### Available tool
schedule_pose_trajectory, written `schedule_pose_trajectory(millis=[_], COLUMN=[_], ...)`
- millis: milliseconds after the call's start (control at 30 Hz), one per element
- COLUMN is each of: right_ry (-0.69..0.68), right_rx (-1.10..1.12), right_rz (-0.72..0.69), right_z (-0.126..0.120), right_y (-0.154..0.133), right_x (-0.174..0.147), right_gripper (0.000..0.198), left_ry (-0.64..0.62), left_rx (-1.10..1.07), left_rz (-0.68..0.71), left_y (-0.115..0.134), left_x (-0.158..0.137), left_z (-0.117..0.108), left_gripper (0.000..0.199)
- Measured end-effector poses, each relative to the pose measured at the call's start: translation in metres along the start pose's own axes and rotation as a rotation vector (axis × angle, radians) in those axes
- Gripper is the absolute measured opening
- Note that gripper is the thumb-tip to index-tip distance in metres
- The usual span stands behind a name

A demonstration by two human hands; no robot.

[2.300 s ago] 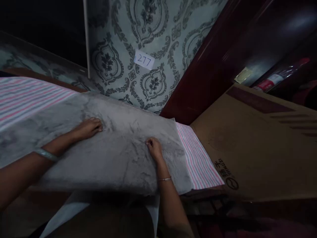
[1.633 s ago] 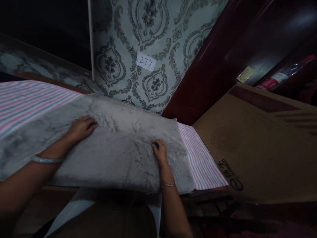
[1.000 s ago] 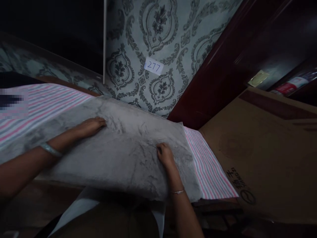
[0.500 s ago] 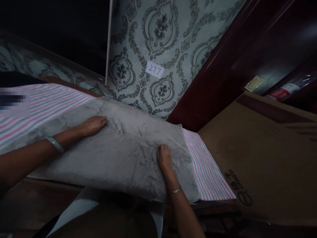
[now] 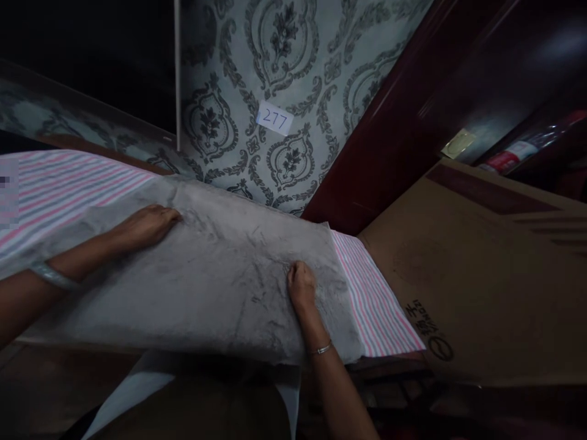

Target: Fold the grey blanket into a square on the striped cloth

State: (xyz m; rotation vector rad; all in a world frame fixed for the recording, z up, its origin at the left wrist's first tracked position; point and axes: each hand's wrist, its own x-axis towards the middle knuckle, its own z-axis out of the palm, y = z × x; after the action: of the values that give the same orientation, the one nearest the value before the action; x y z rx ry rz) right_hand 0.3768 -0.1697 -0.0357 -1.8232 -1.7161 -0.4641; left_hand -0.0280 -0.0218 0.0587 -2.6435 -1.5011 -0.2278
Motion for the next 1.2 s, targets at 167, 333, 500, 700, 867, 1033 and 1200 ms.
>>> schedule_pose_trajectory(millis=[167,333,500,700,867,1033,1200], right_ry=[-0.094,-0.154,-0.246,-0.263,-0.107,0.006,0.071], right_rx=[0.064,0.23,0.311,0.24,0.23,0.197,0.223], right_rz=[0.01,-0.035,-0.107,-0.05,-0.036,-0.05,-0.079], right_z=[-0.004,-0.014,-0.008,0.017,0.017,0.016,0.017], right_y=[0.0,-0.007,-0.027,-0.044,-0.043,-0.045,-0.046], right_x=[0.002,0.009,0.024,0.033,0.03,0.025,0.024], right_gripper=[0.02,0.022,0.04,0.014,0.015,0.016,0.017], left_ry=[-0.049,-0.074,-0.034,-0.043,-0.019,0.009,-0.026], left_rx=[-0.027,-0.026,-0.056,-0.023,-0.013,-0.124,-0.197], left_rz=[-0.031,-0.006,-0.009,-0.012,0.011,0.018,0.026], left_y=[0.0,-0.005,-0.002,-0.003,-0.003,-0.007,-0.01], left_x=[0.003,0.008,0.008,0.009,0.006,0.002,-0.004], left_z=[0.003,0.006,0.002,-0.005,-0.012,0.003,0.008], left_gripper=[0.044,0.044,0.044,0.048,0.047,0.041,0.041])
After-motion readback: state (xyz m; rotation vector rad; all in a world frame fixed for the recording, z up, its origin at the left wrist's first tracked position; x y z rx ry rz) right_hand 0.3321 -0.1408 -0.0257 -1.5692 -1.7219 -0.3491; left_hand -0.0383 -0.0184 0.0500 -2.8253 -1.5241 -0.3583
